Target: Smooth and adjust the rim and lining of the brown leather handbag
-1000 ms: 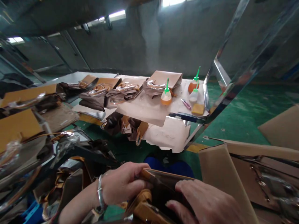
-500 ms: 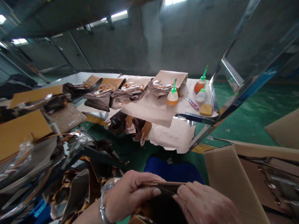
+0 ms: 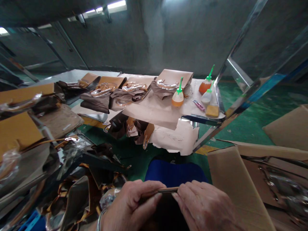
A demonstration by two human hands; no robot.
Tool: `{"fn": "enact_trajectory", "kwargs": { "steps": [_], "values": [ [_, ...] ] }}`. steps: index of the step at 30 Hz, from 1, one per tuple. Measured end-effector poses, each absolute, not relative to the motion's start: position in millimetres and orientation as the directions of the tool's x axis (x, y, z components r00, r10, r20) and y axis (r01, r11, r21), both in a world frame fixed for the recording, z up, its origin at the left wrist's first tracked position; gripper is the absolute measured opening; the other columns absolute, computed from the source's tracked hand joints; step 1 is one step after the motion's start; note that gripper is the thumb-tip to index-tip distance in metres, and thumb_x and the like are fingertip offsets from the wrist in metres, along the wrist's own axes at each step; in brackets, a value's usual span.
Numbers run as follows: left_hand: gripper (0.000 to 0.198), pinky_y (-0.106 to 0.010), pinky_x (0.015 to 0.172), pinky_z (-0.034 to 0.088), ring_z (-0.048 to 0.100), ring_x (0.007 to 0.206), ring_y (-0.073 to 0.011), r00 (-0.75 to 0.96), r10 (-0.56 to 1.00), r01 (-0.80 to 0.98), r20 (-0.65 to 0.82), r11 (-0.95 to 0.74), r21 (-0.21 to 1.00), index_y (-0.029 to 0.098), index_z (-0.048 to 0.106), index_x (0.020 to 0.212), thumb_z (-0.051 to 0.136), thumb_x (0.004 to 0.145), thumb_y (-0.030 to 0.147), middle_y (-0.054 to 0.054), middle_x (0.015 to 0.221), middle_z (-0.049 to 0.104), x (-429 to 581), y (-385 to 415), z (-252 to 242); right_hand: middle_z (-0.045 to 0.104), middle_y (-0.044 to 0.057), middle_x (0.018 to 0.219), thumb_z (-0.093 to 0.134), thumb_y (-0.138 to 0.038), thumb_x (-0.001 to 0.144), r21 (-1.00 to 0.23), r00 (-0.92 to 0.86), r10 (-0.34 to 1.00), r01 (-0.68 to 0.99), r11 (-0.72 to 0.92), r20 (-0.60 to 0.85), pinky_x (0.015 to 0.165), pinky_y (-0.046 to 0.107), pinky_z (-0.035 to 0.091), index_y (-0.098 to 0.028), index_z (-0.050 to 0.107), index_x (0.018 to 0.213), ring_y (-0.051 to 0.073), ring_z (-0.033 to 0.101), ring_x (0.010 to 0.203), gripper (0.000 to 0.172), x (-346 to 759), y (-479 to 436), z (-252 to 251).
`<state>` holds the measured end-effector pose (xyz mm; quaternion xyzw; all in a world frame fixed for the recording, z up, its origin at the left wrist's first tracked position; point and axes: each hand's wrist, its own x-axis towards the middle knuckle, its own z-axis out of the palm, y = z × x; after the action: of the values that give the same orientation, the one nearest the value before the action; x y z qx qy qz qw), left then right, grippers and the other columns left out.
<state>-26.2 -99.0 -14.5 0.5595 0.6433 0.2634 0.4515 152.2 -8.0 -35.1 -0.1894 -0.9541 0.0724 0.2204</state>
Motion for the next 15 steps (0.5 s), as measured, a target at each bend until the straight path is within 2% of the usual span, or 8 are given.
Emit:
{"fn": "enact_trajectory", "kwargs": {
  "steps": [3, 7, 11, 15],
  "values": [
    [0.033, -0.016, 0.064, 0.041, 0.055, 0.068, -0.0123, 0.035, 0.951, 0.492, -0.307, 0.251, 0.834, 0.025, 0.063, 0.102, 0.043, 0.084, 0.044, 0.001, 0.080, 0.066, -29, -98, -15, 0.051, -0.002, 0.054, 0.035, -0.013, 0.085, -0.217, -0.827, 0.397, 0.336, 0.917, 0.398, 0.051, 0.030, 0.021, -0.022, 0.047, 0.064, 0.016, 0.044, 0.047, 0.025, 147, -7, -35],
    [0.038, -0.017, 0.052, 0.037, 0.049, 0.055, -0.0112, -0.029, 0.926, 0.499, -0.375, 0.339, 0.798, 0.022, 0.063, 0.102, 0.049, 0.079, 0.049, 0.002, 0.062, 0.060, -32, -98, -20, 0.051, -0.002, 0.055, 0.036, -0.013, 0.084, -0.230, -0.837, 0.413, 0.350, 0.908, 0.359, 0.051, 0.030, 0.021, -0.022, 0.047, 0.066, 0.016, 0.046, 0.048, 0.023, 141, -9, -35],
    [0.037, -0.018, 0.060, 0.040, 0.050, 0.061, -0.0123, 0.007, 0.946, 0.431, -0.323, 0.289, 0.855, 0.016, 0.066, 0.085, 0.041, 0.084, 0.044, -0.001, 0.066, 0.060, -36, -98, -23, 0.052, -0.003, 0.057, 0.039, -0.014, 0.083, -0.272, -0.842, 0.455, 0.383, 0.883, 0.291, 0.053, 0.029, 0.023, -0.022, 0.046, 0.065, 0.017, 0.046, 0.050, 0.021, 134, -10, -35],
    [0.041, -0.019, 0.057, 0.037, 0.046, 0.060, -0.0120, -0.058, 0.948, 0.417, -0.313, 0.308, 0.855, 0.013, 0.063, 0.077, 0.039, 0.085, 0.045, -0.001, 0.065, 0.056, -40, -99, -31, 0.054, -0.002, 0.056, 0.043, -0.015, 0.082, -0.243, -0.842, 0.480, 0.426, 0.871, 0.246, 0.053, 0.029, 0.025, -0.022, 0.047, 0.064, 0.017, 0.050, 0.051, 0.020, 125, -8, -37]
  ]
}}
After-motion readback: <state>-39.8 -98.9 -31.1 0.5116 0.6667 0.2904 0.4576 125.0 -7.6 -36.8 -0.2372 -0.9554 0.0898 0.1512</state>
